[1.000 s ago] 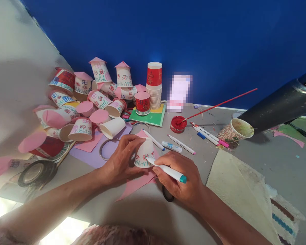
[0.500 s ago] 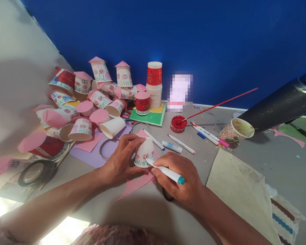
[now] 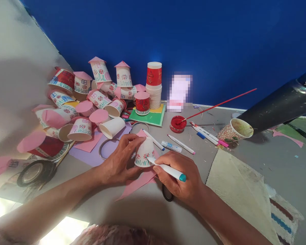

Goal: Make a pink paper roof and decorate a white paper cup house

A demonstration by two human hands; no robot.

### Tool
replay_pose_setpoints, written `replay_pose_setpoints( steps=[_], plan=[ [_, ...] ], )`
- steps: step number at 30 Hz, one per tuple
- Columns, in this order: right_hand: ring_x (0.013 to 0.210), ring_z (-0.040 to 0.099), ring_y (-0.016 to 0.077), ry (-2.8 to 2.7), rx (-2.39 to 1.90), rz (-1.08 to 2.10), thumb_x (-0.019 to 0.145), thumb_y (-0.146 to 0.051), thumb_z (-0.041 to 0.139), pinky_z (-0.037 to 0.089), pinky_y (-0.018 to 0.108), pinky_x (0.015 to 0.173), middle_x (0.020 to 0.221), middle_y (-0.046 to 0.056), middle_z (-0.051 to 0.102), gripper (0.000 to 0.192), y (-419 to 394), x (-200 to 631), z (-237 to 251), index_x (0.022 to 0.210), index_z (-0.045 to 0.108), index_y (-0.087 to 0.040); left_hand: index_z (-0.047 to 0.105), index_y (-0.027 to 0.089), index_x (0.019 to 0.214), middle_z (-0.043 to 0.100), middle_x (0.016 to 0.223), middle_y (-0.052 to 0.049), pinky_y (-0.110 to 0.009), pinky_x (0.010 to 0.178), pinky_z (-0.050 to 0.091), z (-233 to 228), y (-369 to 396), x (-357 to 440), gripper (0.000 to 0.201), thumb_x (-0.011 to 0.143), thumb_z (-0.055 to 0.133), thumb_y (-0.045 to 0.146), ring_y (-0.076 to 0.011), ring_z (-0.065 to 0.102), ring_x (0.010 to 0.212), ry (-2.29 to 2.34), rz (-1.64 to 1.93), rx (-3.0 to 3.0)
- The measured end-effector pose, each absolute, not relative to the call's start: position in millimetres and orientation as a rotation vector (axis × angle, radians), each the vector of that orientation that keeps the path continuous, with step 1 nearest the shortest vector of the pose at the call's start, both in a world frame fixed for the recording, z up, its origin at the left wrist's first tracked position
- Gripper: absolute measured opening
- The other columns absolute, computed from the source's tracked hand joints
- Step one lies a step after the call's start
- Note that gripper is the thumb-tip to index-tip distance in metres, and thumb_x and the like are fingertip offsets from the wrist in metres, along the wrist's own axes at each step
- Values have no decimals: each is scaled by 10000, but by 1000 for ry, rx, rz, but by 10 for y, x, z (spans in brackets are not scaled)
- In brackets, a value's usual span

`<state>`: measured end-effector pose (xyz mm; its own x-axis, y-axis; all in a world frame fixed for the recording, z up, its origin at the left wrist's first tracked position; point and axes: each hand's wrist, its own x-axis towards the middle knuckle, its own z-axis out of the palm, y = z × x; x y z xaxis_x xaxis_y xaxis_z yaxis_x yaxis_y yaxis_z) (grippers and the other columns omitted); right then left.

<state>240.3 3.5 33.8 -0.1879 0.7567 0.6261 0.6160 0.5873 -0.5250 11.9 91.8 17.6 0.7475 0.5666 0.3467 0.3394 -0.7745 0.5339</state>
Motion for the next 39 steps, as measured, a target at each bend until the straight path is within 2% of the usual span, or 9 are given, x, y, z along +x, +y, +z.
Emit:
replay_pose_setpoints(
  steps=[8, 23, 30, 39],
  plan=[
    [682, 713, 142, -1933, -1082, 200, 993, -184, 595, 574, 251, 652, 795, 14, 760, 66, 26, 2390, 351, 999, 655, -210, 351, 246, 1531, 455, 1381, -163, -516, 1058, 510, 155, 926, 130, 795, 833, 729, 200, -329, 502, 1291, 681, 763, 2488],
    [707, 744, 169, -1941, -1062, 221, 985, -163, 598, 599, 293, 657, 833, 23, 783, 99, 32, 2387, 353, 1035, 657, -225, 330, 251, 1520, 451, 1374, -169, -518, 1048, 515, 147, 911, 155, 776, 883, 762, 352, -325, 516, 1266, 664, 822, 2512],
    [721, 744, 175, -1930, -1041, 185, 989, -170, 603, 599, 291, 655, 832, 35, 776, 79, 45, 2385, 352, 1030, 658, -209, 337, 264, 1530, 467, 1365, -163, -516, 1036, 515, 127, 915, 147, 787, 870, 762, 323, -323, 527, 1244, 675, 824, 2523],
    [749, 761, 192, -1902, -1072, 145, 1004, -186, 590, 619, 318, 664, 839, 22, 778, 91, 34, 2387, 315, 1048, 639, -249, 341, 260, 1516, 467, 1346, -154, -504, 1027, 523, 142, 908, 152, 782, 855, 757, 262, -318, 526, 1229, 684, 816, 2552]
  ],
)
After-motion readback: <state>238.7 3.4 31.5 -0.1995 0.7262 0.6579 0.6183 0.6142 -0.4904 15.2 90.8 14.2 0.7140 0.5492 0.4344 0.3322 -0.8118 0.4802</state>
